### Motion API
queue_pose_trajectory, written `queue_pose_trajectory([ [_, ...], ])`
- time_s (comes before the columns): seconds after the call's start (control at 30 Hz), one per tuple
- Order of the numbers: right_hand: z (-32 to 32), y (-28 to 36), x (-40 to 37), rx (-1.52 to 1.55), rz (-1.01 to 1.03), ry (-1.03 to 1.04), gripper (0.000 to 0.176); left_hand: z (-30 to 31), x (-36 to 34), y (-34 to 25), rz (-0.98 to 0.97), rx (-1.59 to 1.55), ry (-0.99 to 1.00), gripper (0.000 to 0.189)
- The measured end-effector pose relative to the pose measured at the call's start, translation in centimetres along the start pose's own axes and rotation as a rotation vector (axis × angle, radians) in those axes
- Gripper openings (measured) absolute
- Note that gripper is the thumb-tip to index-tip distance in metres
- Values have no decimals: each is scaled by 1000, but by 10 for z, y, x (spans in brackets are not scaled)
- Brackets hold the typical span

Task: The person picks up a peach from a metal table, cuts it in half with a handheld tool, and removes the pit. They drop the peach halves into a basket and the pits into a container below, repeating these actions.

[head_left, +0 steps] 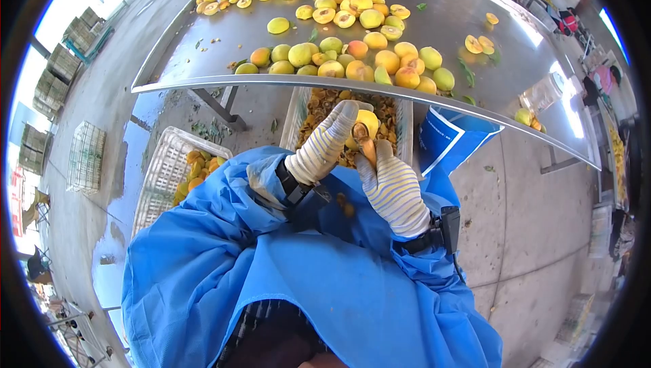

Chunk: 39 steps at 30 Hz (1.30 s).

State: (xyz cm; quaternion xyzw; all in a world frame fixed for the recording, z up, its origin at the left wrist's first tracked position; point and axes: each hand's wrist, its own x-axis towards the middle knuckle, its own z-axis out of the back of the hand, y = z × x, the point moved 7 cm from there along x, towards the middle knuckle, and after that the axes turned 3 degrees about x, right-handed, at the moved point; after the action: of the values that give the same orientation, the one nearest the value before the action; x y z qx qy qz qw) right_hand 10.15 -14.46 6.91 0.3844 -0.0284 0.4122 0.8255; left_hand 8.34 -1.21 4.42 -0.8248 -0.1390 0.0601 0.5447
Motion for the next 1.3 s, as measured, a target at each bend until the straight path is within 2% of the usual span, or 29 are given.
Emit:
queue_pose_trajectory([
  [0.13,-2,0,0,-36,-7,19,25,4,-1,11,97,-11,-22,58],
  [0.27,-7,-4,-3,-143,-4,93,26,14,1,19,137,73,59,53],
  [0.33,-17,-10,-6,-141,-25,150,31,19,2,21,157,149,81,52],
  [0.37,-20,-12,-8,-141,-35,178,33,30,6,36,230,192,87,55],
  [0.47,-23,-15,-9,28,-56,215,31,25,3,26,294,171,146,54],
  [0.57,-26,-29,-7,302,-141,126,28,12,-7,5,352,176,87,49],
  [0.67,-33,-35,-7,598,-180,53,27,4,2,10,-110,221,38,55],
  [0.7,-33,-35,-7,515,-182,92,29,3,1,6,-185,286,-21,59],
  [0.77,-33,-34,-9,353,-195,172,33,7,5,16,-25,190,10,62],
  [0.87,-23,-15,-7,78,-76,229,36,22,15,32,178,134,78,70],
  [0.9,-25,-17,-7,76,-52,205,40,22,17,32,239,121,110,73],
  [0.93,-30,-23,-8,223,-61,197,41,20,16,33,300,109,141,75],
  [1.0,-37,-30,-7,516,-76,182,43,16,12,20,242,108,66,80],
  [1.07,-41,-40,-9,723,-321,240,42,6,9,6,138,17,43,80],
  [1.1,-42,-40,-9,757,-343,263,41,5,10,5,-78,93,-50,76],
  [1.13,-43,-41,-10,791,-366,286,40,6,11,9,-76,127,-20,74],
  [1.2,-44,-37,-11,699,-259,332,37,7,11,13,-60,193,32,71],
  [1.23,-42,-32,-9,641,-224,354,35,11,12,17,61,165,75,66],
  [1.3,-34,-26,-7,474,-230,409,27,14,16,19,144,286,133,64],
])
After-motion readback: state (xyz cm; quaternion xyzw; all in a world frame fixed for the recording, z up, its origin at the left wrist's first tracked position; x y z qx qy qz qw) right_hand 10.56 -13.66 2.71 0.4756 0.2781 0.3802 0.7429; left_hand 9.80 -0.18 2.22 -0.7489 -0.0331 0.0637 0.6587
